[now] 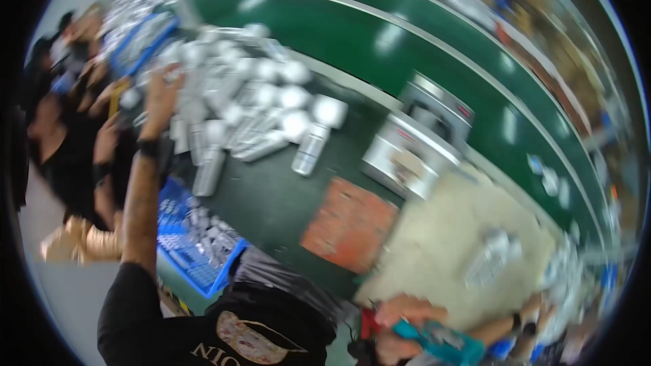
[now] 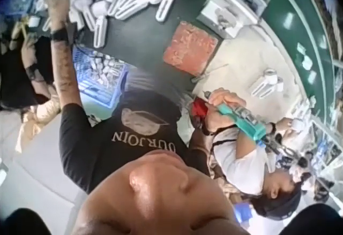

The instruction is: The person picks up a white fan component, places it on a red block, and uses a teal power tool to drive a screw into it. They then attach a white handle to the fan and use the power tool to drive another screw into the assembly.

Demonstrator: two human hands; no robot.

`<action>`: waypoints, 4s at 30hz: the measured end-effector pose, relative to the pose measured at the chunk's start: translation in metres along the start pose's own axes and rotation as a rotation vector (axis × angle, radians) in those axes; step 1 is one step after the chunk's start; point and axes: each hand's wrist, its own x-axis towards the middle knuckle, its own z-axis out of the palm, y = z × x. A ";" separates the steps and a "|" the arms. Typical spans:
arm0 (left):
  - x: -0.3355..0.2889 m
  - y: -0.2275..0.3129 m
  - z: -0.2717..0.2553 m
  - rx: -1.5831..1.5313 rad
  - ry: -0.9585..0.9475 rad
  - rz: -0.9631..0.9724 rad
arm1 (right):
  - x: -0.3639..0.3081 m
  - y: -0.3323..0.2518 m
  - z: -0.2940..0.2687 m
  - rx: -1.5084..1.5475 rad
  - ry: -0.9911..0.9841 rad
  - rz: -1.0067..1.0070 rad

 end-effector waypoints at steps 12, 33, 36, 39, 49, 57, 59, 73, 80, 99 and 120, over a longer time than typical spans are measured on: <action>-0.045 0.592 -0.090 -1.462 -0.943 0.491 | -0.008 -0.036 -0.013 0.053 0.067 0.256; -0.040 0.451 -0.091 -1.428 -0.629 0.523 | 0.013 -0.016 -0.018 -0.118 0.135 0.253; -0.044 0.413 -0.089 -1.306 -0.703 0.556 | 0.024 -0.010 0.004 -0.120 0.109 0.256; -0.051 0.398 -0.083 -1.275 -0.583 0.577 | 0.038 0.004 0.028 -0.050 0.047 0.200; -0.053 0.385 -0.074 -1.369 -0.657 0.650 | 0.073 0.033 0.061 -0.030 0.117 0.128; -0.056 0.386 -0.066 -1.381 -0.592 0.639 | 0.076 0.038 0.067 -0.073 0.095 0.146; -0.058 0.389 -0.066 -1.377 -0.593 0.631 | 0.077 0.038 0.066 -0.098 0.097 0.139; -0.058 0.385 -0.064 -1.489 -0.687 0.642 | 0.080 0.042 0.059 -0.080 0.043 0.105; -0.059 0.389 -0.070 -1.499 -0.770 0.480 | 0.077 0.044 0.058 -0.068 0.021 0.091; -0.049 0.379 -0.059 -1.294 -0.694 0.564 | 0.174 0.085 0.085 -0.254 -0.020 0.004; -0.049 0.380 -0.059 -1.249 -0.702 0.536 | 0.112 0.054 0.058 -0.112 -0.014 0.113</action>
